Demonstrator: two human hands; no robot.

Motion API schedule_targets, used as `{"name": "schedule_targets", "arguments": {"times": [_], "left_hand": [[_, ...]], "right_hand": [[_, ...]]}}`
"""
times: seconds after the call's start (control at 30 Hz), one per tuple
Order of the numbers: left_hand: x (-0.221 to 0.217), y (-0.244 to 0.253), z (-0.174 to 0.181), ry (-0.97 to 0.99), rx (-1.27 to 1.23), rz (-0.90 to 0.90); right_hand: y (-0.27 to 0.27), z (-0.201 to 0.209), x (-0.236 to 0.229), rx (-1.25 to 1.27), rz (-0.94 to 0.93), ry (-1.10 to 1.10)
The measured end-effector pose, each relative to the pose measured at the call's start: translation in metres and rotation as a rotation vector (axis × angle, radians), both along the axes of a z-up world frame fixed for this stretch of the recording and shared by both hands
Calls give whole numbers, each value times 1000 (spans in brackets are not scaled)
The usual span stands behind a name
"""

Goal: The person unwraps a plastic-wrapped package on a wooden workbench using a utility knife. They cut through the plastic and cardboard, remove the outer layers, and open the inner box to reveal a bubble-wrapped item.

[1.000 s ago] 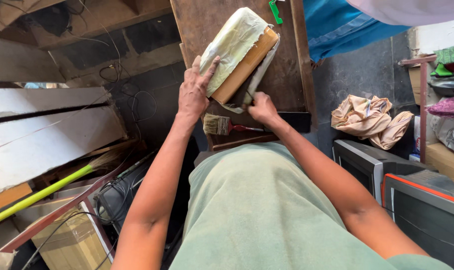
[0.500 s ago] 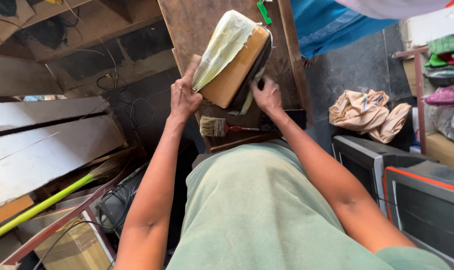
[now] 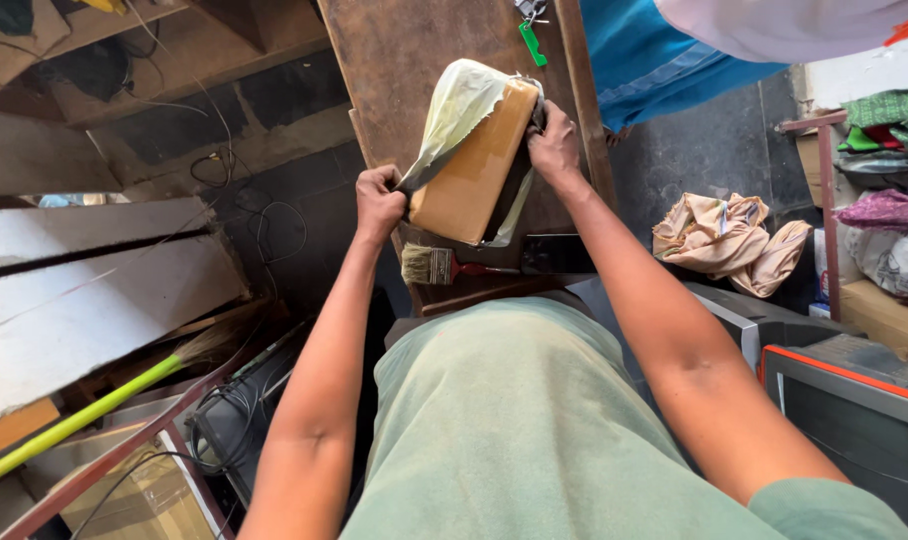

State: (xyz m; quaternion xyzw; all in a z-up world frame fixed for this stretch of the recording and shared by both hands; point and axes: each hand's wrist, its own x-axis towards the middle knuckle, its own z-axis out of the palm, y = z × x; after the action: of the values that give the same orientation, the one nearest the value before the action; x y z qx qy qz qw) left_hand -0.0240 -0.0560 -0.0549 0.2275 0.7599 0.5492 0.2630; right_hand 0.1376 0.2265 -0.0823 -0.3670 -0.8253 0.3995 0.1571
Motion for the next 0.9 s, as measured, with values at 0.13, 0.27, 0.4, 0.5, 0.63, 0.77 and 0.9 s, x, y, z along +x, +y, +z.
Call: {"name": "schedule_targets", "arguments": {"times": [0.13,0.27,0.4,0.5,0.63,0.77,0.9], "left_hand": [[0,9,28,-184,-145,-218],[-10,61,79,478,-87,-246],[-1,132,91,703,-515,-132],[-6,153,80,821,-513,-204],[-23,151,52,1034,-435,-335],[-50,159,40,859,-415,-391],[-67,153,39,729,-269,-410]], "right_hand": [[5,34,-11,-3,-35,-17],[15,58,-26,194,143,358],[22,68,-38,113,117,198],[33,64,-50,134,97,117],[40,34,-48,116,103,79],[62,6,-60,-122,110,43],[73,-21,-61,-362,90,-8]]}}
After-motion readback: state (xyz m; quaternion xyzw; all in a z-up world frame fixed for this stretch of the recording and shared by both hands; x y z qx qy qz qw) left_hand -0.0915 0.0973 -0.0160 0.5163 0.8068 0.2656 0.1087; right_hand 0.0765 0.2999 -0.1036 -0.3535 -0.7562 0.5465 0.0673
